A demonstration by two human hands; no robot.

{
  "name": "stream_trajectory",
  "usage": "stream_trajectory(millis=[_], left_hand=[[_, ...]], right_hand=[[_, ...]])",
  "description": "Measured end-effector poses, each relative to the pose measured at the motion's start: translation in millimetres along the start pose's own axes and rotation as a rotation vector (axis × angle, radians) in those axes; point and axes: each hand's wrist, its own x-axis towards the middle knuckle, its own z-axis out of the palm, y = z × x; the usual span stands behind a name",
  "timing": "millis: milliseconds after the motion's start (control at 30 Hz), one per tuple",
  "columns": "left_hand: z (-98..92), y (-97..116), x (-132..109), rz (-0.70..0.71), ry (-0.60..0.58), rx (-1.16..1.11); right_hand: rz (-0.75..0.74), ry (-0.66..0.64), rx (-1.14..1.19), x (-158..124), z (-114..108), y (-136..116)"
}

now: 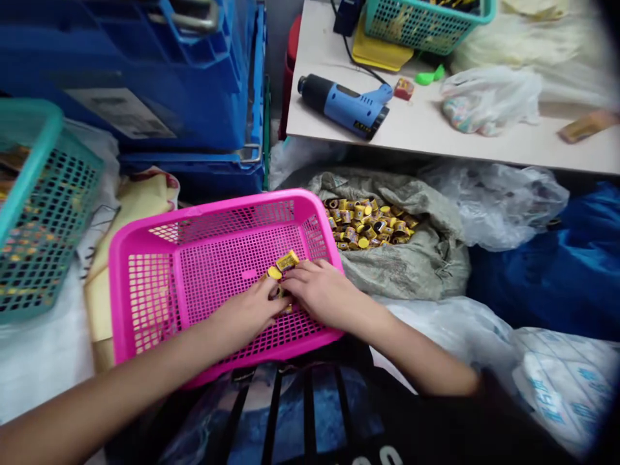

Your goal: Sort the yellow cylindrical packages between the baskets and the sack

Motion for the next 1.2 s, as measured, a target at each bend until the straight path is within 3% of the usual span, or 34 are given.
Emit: stream_trajectory(millis=[100,167,267,367,433,533,633,733,833,933,1067,1200], left_hand=[[9.8,0,-6,-0.120,-0.007,0.119],[1.7,0,-13,-0.135,0.035,0.034],[-18.4,2,-26,-0.222,0.128,-0.287],[-35.2,7,-39,-0.347,0.189,-0.761],[-42.1,11,-44,-0.337,0.227,-1.026],[-47.6,13,-46,-0.295,0.281,-1.221],[-50.6,12,-45,-0.303,0.263,-1.336],[-52.1,11,-42,-0.316,0.226,-1.488],[-51.6,13,-41,-0.337,0.200,-1.650],[-49.5,13,-40,-0.343,0.183,-1.745],[-48.3,11,-42,-0.349,0.201,-1.784],[-48.4,9,-47,-0.351,0.275,-1.768]], right_hand=[[0.019,-0.303,-0.257,27,10,-5],[0.013,-0.352,-0.306,35,8,-1],[-0.027,-0.149,-0.178,34,-3,8],[-0.062,0.121,0.196,24,-13,11],[-0.046,0.232,0.394,16,-18,8],[0.000,0.274,0.549,3,-23,0],[0.029,0.269,0.687,-7,-24,-6],[0.112,0.402,0.831,-13,-18,-9],[0.158,0.548,0.836,-13,-12,-9],[0.085,0.608,0.743,-9,-11,-9],[0.001,0.606,0.665,-3,-13,-10],[0.105,0.489,0.785,0,-10,-12]])
